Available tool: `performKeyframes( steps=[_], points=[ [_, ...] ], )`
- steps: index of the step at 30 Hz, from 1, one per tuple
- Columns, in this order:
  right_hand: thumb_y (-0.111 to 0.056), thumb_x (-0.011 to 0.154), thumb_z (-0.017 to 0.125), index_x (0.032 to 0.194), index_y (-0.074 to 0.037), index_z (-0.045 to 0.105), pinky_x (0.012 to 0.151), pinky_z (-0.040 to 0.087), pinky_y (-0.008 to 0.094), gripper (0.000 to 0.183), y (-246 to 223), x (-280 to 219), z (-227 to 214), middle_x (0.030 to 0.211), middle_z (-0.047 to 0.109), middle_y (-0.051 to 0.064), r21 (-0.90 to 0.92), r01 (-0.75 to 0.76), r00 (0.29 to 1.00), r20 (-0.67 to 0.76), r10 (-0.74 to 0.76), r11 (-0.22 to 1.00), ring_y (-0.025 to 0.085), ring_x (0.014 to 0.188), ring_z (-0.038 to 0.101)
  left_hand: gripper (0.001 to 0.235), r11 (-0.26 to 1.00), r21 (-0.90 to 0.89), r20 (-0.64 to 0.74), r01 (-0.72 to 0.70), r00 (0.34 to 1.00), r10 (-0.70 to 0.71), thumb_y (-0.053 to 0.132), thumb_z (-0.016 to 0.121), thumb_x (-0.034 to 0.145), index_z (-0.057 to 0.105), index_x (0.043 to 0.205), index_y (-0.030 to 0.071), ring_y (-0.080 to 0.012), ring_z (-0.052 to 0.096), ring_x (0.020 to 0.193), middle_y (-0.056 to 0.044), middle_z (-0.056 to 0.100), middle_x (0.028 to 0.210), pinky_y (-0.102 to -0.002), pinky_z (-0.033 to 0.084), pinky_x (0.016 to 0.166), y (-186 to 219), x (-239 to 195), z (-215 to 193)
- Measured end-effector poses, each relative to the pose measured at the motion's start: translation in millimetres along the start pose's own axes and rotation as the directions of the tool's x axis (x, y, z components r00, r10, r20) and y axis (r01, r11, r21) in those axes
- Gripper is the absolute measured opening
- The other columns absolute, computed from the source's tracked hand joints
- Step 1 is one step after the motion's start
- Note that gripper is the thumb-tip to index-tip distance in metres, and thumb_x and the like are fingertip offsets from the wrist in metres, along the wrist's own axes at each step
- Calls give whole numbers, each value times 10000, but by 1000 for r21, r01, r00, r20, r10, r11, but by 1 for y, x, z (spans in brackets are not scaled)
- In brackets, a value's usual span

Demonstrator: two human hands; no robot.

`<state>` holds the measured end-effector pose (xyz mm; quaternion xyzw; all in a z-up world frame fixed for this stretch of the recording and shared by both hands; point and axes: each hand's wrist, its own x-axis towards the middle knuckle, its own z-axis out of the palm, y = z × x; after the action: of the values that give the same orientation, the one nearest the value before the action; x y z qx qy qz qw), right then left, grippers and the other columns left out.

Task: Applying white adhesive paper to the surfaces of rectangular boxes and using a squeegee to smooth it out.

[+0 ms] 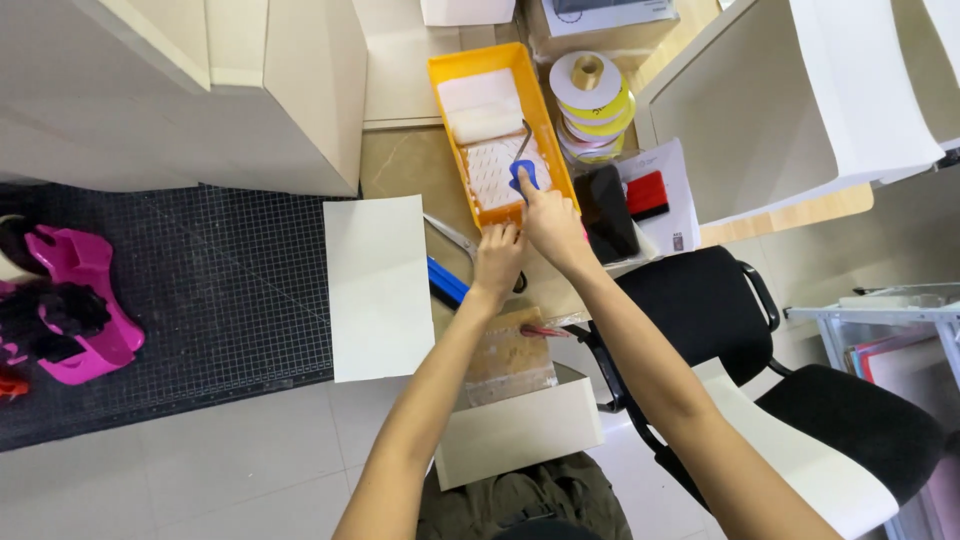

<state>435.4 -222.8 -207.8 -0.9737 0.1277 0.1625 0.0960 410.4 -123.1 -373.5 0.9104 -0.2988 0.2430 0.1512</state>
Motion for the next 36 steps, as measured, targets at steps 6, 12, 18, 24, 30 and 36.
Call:
performKeyframes(
  steps=[6,12,18,24,30,36],
  points=[
    [-370,969,565,1495,-477,402,849,594,510,562,20,-43,-22,1093,685,197,42,-1,1000,0,1,999,414,1021,695,89,1000,0,17,11,1000,-11,171,677,907,705,986,140,-211,626,982,-48,643,967,-330,508,852,5,1,-3],
    [-310,929,617,1469,-396,490,789,608,524,562,11,-71,-43,1016,675,228,-131,8,999,47,-2,991,438,958,713,53,1000,22,-68,-15,998,17,109,666,884,695,929,109,-217,628,884,-63,628,876,-336,514,787,6,8,-20],
    [-265,930,656,1452,-360,541,849,570,562,543,11,-47,-71,1096,652,300,-94,45,997,60,-39,995,501,1023,676,64,999,32,-53,-13,999,14,104,666,872,696,928,102,-230,635,906,-81,645,886,-339,509,791,12,2,7],
    [-215,893,674,1465,-281,533,887,550,578,593,-5,-24,-77,1099,666,310,-186,146,984,128,-123,972,504,1027,676,94,997,75,-27,-28,999,30,99,683,847,692,936,70,-233,623,883,-82,631,855,-335,505,790,18,7,0],
    [-228,850,646,1387,-258,614,924,539,557,540,-5,-57,-104,1115,725,243,-231,172,975,182,-131,957,453,1058,687,127,991,122,3,-50,999,50,62,691,828,681,947,17,-263,622,861,-117,623,850,-360,518,792,24,6,2],
    [-208,879,635,1441,-215,564,928,525,581,567,-2,-36,-100,1148,702,277,-211,222,972,127,-198,952,480,1075,670,88,988,141,-18,-64,998,67,75,643,842,690,898,27,-256,596,781,-89,584,787,-360,510,723,26,3,-15]
  ],
)
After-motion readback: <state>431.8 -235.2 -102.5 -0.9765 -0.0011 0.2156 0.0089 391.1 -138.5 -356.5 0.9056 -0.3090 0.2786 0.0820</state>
